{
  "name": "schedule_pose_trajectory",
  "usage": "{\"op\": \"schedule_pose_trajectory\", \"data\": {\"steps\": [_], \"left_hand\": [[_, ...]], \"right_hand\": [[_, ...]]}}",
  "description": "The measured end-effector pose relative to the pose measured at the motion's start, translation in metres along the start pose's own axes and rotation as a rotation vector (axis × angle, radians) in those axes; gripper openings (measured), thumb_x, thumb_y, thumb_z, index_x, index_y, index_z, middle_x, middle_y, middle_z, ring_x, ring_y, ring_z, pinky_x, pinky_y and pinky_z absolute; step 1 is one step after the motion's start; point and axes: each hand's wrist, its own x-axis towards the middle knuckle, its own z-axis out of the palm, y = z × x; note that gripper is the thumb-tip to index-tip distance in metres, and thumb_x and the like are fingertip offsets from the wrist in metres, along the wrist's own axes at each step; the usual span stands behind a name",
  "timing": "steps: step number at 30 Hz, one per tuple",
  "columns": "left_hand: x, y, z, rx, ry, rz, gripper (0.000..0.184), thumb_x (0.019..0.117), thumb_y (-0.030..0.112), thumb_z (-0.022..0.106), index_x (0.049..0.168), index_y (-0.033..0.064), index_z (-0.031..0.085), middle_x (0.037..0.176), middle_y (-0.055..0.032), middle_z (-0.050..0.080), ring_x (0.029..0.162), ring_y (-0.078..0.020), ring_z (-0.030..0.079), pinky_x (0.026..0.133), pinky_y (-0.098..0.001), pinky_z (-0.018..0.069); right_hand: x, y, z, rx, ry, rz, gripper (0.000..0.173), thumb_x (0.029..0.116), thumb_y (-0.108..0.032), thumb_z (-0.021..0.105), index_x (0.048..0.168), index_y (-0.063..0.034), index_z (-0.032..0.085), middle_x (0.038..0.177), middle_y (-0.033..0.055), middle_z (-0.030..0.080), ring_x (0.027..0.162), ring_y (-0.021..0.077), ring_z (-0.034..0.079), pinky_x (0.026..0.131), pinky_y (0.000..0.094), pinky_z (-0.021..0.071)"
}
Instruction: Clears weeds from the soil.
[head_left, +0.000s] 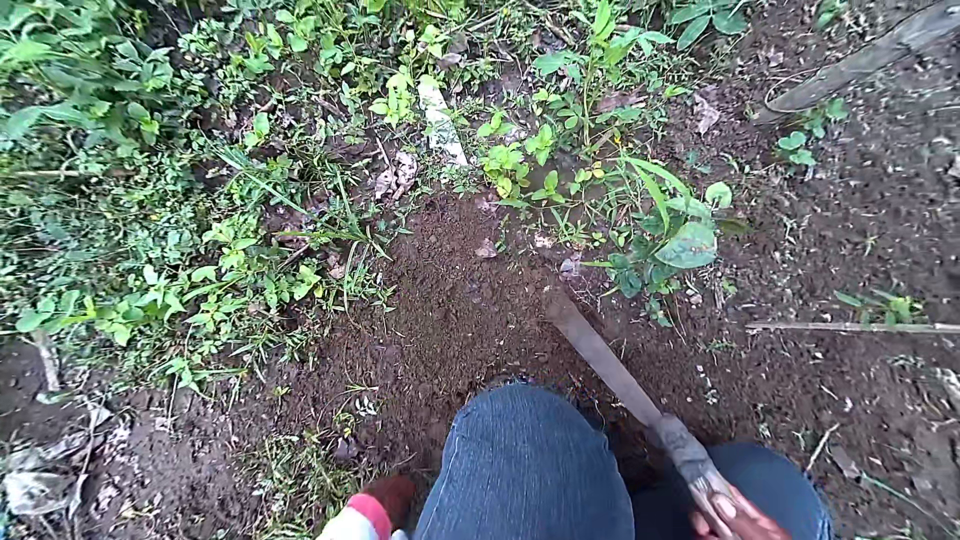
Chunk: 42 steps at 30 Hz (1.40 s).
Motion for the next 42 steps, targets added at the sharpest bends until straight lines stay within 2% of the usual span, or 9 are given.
{"op": "schedule_pose_trajectory", "data": {"steps": [5, 8, 12, 17, 23, 28, 33, 37, 42], "left_hand": [[-0.011, 0.078, -0.151, -0.152, 0.931, 0.344, 0.028, 0.1028, 0.005, 0.051, 0.122, -0.0033, 0.070, 0.117, -0.0299, 0.070, 0.110, -0.0477, 0.069, 0.094, -0.0627, 0.0541], [0.002, 0.139, -0.234, -0.116, 1.147, 0.424, 0.036, 0.1050, 0.013, 0.054, 0.139, 0.0059, 0.063, 0.146, -0.0261, 0.056, 0.125, -0.0483, 0.061, 0.095, -0.0641, 0.0538], [0.026, 0.181, -0.285, -0.124, 1.066, 0.169, 0.057, 0.1047, 0.022, 0.056, 0.157, 0.0033, 0.041, 0.153, -0.0358, 0.043, 0.132, -0.0598, 0.049, 0.096, -0.0742, 0.0467], [0.028, 0.149, -0.268, -0.262, 0.936, 0.230, 0.045, 0.1089, 0.038, 0.048, 0.129, 0.0028, 0.067, 0.121, -0.0259, 0.070, 0.116, -0.0448, 0.067, 0.093, -0.0660, 0.0527], [0.031, 0.046, -0.171, -0.434, 0.846, 0.187, 0.048, 0.1037, 0.044, 0.054, 0.131, 0.0071, 0.068, 0.123, -0.0240, 0.071, 0.119, -0.0438, 0.066, 0.098, -0.0675, 0.0489], [0.026, -0.031, -0.104, -0.724, 0.970, 0.004, 0.041, 0.1058, 0.028, 0.051, 0.134, 0.0006, 0.064, 0.117, -0.0278, 0.072, 0.115, -0.0457, 0.068, 0.101, -0.0642, 0.0493], [0.022, -0.037, -0.154, -0.599, 1.319, 0.025, 0.045, 0.1038, 0.006, 0.046, 0.146, 0.0110, 0.061, 0.154, -0.0155, 0.055, 0.111, -0.0448, 0.070, 0.091, -0.0652, 0.0539], [0.035, -0.040, -0.227, -0.540, 1.171, -0.188, 0.059, 0.1080, 0.024, 0.050, 0.161, 0.0045, 0.033, 0.165, -0.0244, 0.034, 0.124, -0.0509, 0.061, 0.094, -0.0663, 0.0531], [0.035, -0.032, -0.254, -0.411, 0.993, -0.351, 0.070, 0.1029, 0.039, 0.060, 0.150, -0.0102, 0.042, 0.146, -0.0359, 0.050, 0.129, -0.0528, 0.057, 0.096, -0.0653, 0.0519]], "right_hand": [[0.104, 0.003, 0.063, 0.079, 0.124, 0.076, 0.036, 0.1069, -0.018, 0.043, 0.137, -0.0007, 0.049, 0.061, 0.0057, 0.063, 0.041, 0.0134, 0.058, 0.035, 0.0292, 0.0486], [0.089, 0.013, 0.074, 0.050, 0.184, -0.041, 0.043, 0.0994, -0.010, 0.053, 0.139, 0.0057, 0.050, 0.062, 0.0064, 0.066, 0.043, 0.0124, 0.059, 0.038, 0.0273, 0.0500], [0.076, 0.014, 0.086, -0.075, 0.239, -0.244, 0.056, 0.0881, 0.003, 0.063, 0.141, 0.0113, 0.048, 0.069, 0.0009, 0.071, 0.048, 0.0065, 0.063, 0.045, 0.0222, 0.0544], [0.053, 0.013, 0.079, -0.596, 0.203, -0.646, 0.066, 0.0747, -0.009, 0.078, 0.132, 0.0162, 0.059, 0.119, 0.0182, 0.073, 0.095, -0.0034, 0.069, 0.088, 0.0133, 0.0539], [0.034, -0.035, 0.044, -0.384, -0.203, -0.337, 0.056, 0.0883, -0.007, 0.067, 0.139, 0.0066, 0.050, 0.087, -0.0052, 0.075, 0.063, 0.0091, 0.070, 0.059, 0.0295, 0.0622], [0.122, -0.017, 0.163, -0.377, -0.209, -0.252, 0.053, 0.0867, -0.006, 0.063, 0.135, 0.0118, 0.053, 0.077, -0.0033, 0.073, 0.057, 0.0023, 0.065, 0.057, 0.0206, 0.0578], [0.180, 0.003, 0.208, -0.373, -0.236, -0.163, 0.055, 0.0905, 0.003, 0.067, 0.142, 0.0116, 0.048, 0.074, 0.0057, 0.070, 0.054, 0.0076, 0.063, 0.053, 0.0239, 0.0569], [0.153, -0.005, 0.182, -0.540, -0.185, -0.389, 0.067, 0.0766, -0.016, 0.078, 0.135, 0.0100, 0.059, 0.110, 0.0114, 0.075, 0.086, 0.0027, 0.071, 0.083, 0.0206, 0.0576], [0.128, -0.005, 0.084, -0.202, -0.260, -0.162, 0.058, 0.0793, -0.020, 0.079, 0.131, -0.0003, 0.062, 0.068, -0.0041, 0.072, 0.050, 0.0061, 0.064, 0.048, 0.0221, 0.0559]]}}
